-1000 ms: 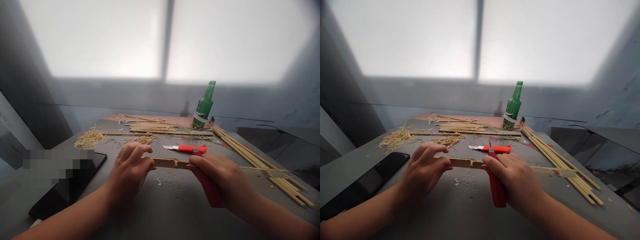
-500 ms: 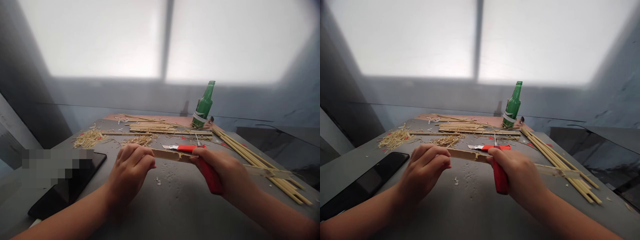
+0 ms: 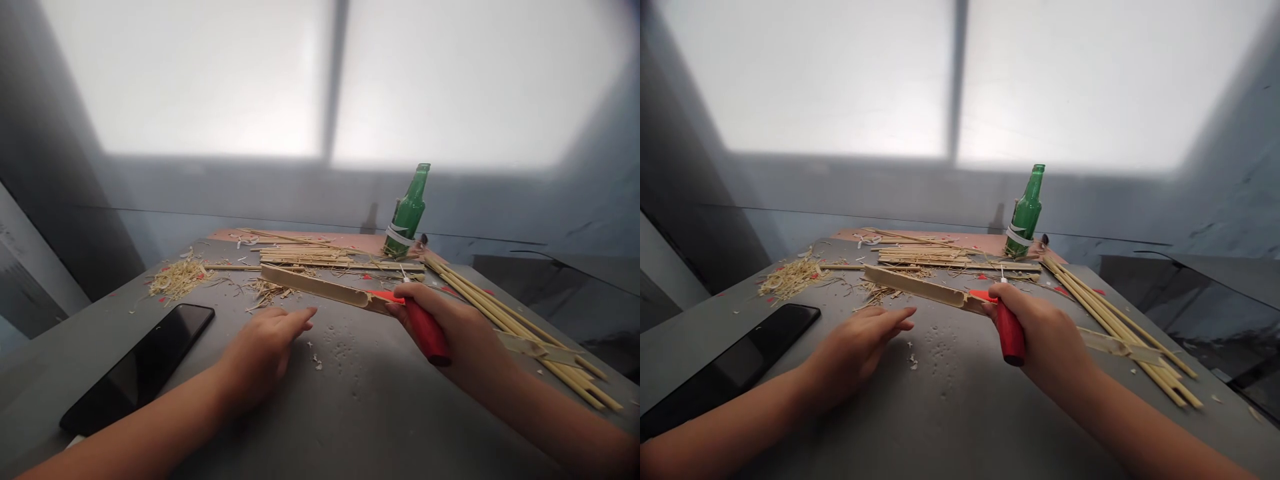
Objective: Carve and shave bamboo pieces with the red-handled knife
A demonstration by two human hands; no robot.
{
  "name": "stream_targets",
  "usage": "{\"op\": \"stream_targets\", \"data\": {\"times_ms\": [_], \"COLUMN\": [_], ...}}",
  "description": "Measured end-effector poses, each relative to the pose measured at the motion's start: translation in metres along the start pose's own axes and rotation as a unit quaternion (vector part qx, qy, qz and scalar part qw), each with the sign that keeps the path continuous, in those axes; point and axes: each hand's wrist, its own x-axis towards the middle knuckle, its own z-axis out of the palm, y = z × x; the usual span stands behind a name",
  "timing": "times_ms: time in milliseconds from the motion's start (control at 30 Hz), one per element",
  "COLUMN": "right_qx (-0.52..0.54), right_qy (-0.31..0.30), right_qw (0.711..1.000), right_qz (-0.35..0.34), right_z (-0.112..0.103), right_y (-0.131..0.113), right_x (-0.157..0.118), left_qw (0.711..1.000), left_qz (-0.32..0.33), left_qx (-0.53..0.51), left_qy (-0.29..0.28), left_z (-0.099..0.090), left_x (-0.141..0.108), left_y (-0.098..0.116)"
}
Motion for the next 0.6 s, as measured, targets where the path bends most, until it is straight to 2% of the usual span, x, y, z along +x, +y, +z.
{"op": "stream_targets", "data": {"times_ms": [100, 200, 267, 333, 400, 433, 467, 533, 567, 600], "right_qx": [0.003, 0.004, 0.003, 0.002, 0.003, 0.005, 0.006, 0.007, 0.005, 0.001], "right_qy": [0.009, 0.014, 0.02, 0.03, 0.038, 0.041, 0.038, 0.029, 0.027, 0.028], "right_qw": [1.0, 1.0, 1.0, 0.999, 0.999, 0.999, 0.999, 0.999, 0.999, 0.999], "right_qz": [-0.001, -0.004, -0.007, -0.014, -0.018, -0.018, -0.02, -0.024, -0.027, -0.028], "right_z": [0.001, 0.001, 0.0, 0.0, -0.001, -0.001, -0.001, -0.002, -0.003, -0.003], "right_y": [0.001, 0.001, 0.0, 0.0, 0.0, 0.0, 0.001, 0.0, 0.0, 0.0], "right_x": [0.0, 0.001, 0.001, 0.002, 0.002, 0.003, 0.003, 0.003, 0.004, 0.004], "left_qw": [0.999, 0.998, 0.99, 0.969, 0.953, 0.955, 0.964, 0.972, 0.963, 0.951], "left_qz": [-0.033, -0.02, 0.03, 0.096, 0.124, 0.113, 0.075, -0.057, -0.116, -0.149], "left_qx": [-0.024, -0.055, -0.113, -0.147, -0.107, -0.061, -0.006, 0.132, 0.198, 0.243], "left_qy": [0.006, -0.012, -0.076, -0.176, -0.255, -0.266, -0.253, -0.184, -0.143, -0.116], "left_z": [-0.002, -0.009, -0.015, -0.018, -0.016, -0.013, -0.008, 0.001, 0.004, 0.007], "left_x": [0.001, 0.006, 0.007, 0.005, -0.001, -0.005, -0.008, -0.012, -0.013, -0.013], "left_y": [-0.001, 0.005, 0.013, 0.02, 0.021, 0.018, 0.013, -0.003, -0.012, -0.019]}}
